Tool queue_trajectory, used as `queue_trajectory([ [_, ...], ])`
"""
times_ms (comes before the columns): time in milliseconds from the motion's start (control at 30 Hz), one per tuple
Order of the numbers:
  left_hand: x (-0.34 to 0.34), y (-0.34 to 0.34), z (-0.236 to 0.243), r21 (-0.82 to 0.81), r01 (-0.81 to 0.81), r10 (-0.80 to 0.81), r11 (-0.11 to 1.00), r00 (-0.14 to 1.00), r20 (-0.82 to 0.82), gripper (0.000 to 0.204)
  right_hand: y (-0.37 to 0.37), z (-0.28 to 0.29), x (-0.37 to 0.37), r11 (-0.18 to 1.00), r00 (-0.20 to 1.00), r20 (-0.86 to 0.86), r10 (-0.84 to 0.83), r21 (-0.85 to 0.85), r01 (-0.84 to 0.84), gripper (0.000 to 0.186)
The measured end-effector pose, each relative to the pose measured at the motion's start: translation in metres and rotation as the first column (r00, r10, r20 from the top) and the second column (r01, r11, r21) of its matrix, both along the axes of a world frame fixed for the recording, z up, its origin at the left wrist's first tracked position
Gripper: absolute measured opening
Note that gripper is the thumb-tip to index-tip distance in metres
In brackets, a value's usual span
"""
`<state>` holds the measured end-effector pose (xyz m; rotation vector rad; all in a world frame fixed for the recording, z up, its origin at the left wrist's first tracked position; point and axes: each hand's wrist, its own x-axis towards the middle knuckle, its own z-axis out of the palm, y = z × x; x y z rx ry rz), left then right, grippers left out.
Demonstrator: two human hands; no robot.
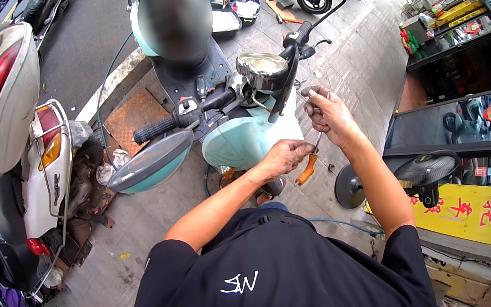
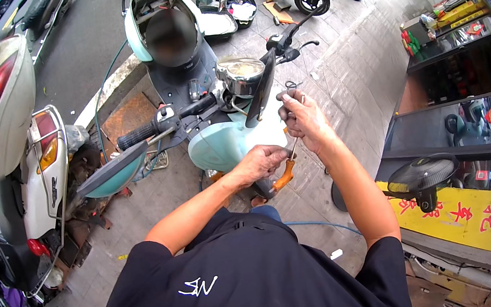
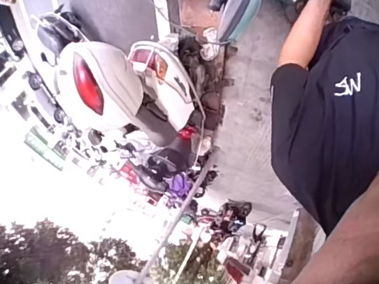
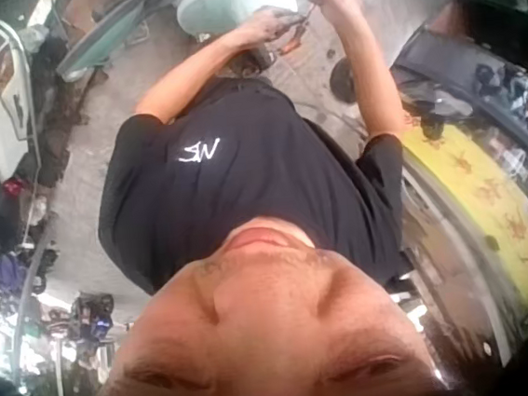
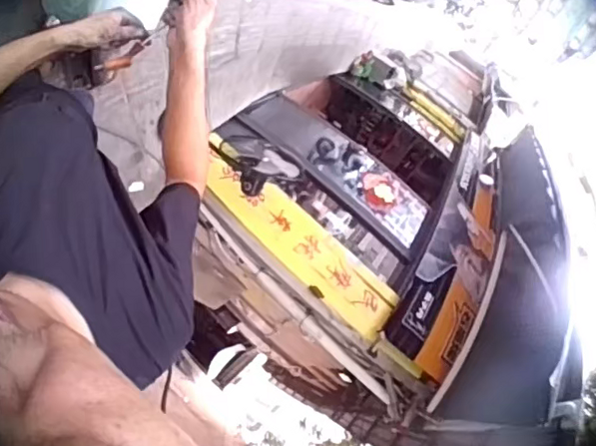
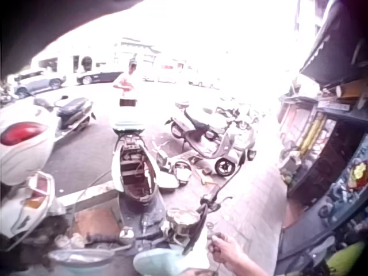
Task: The person uses a screwdriver to remove screws from the front cowl of a light blue scooter, detaches the plastic cover, and then works on the front panel of a second silver scooter using a power drill and their hands.
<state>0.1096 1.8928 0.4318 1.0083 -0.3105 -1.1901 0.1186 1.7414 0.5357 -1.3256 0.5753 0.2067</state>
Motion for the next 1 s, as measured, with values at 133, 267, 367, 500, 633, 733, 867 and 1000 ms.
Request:
queue_trajectory([
  [133,0.002,-0.026,0.005,-0.043,-0.004,0.022,0.999,0.896,0.443,0.033,0.009,-0.010,-0.014,0.999,0.998,0.059,0.002,-0.053,0.002,0.027],
  [267,-0.004,-0.011,0.032,0.056,-0.019,0.002,0.998,0.956,0.293,0.034,-0.008,-0.004,-0.056,0.691,0.932,0.256,0.256,-0.723,0.009,0.051],
  [367,0.001,-0.004,0.028,-0.076,-0.095,0.077,0.993,0.973,-0.217,0.032,-0.036,-0.025,-0.103,0.914,0.960,0.201,0.194,-0.392,-0.103,0.063],
  [500,0.009,-0.019,0.030,-0.181,-0.080,0.024,0.980,0.956,-0.293,0.032,-0.018,-0.054,-0.133,0.998,0.964,0.261,0.059,0.020,-0.067,0.083],
  [633,0.020,-0.021,0.036,-0.069,-0.077,0.058,0.995,0.968,-0.246,0.030,-0.005,-0.057,-0.136,0.827,0.873,0.431,0.227,-0.559,0.060,0.081],
  [733,0.012,-0.018,0.028,-0.003,-0.072,0.067,0.997,0.931,-0.359,0.028,-0.002,-0.045,-0.138,0.232,0.869,0.200,0.453,-0.967,0.102,0.070],
  [867,0.003,-0.020,0.018,0.025,-0.052,0.058,0.998,0.902,-0.428,0.027,0.008,-0.056,-0.152,0.658,0.908,0.347,0.237,-0.745,0.113,0.058],
  [1000,0.001,-0.018,0.019,0.114,0.049,-0.004,0.992,0.929,-0.370,0.028,0.017,-0.053,-0.149,0.785,0.942,0.332,0.054,-0.596,0.165,0.050],
])
